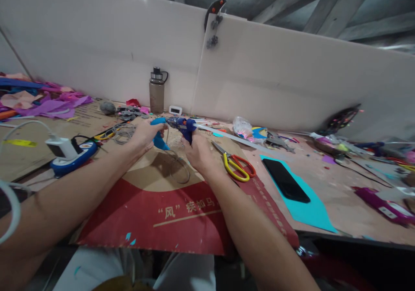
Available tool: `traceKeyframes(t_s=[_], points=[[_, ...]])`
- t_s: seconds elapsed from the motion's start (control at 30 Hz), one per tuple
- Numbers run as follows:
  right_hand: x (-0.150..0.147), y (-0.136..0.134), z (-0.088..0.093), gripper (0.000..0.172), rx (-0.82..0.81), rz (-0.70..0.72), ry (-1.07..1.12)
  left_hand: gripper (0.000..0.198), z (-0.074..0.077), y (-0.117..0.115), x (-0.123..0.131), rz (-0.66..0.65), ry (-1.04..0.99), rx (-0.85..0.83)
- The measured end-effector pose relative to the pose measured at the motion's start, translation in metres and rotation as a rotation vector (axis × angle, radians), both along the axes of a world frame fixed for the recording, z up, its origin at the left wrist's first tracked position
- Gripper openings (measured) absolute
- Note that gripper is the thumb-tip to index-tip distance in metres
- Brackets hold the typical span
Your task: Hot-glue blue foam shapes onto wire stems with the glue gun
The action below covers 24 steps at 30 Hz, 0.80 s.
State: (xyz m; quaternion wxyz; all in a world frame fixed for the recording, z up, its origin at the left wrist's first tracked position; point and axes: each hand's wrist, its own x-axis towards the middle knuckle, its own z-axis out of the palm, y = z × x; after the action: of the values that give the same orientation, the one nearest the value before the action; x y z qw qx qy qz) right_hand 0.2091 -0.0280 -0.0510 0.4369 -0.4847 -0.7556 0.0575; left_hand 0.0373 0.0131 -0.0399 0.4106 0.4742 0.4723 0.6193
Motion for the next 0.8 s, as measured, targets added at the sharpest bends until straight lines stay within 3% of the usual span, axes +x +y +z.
traceKeyframes(t_s=[0.8], points=[[0.0,0.0004,-0.0008,0.027,-0.001,0.011,0.04,0.007,0.0012,-0.0037,0.001,-0.023,0.053,0.015]])
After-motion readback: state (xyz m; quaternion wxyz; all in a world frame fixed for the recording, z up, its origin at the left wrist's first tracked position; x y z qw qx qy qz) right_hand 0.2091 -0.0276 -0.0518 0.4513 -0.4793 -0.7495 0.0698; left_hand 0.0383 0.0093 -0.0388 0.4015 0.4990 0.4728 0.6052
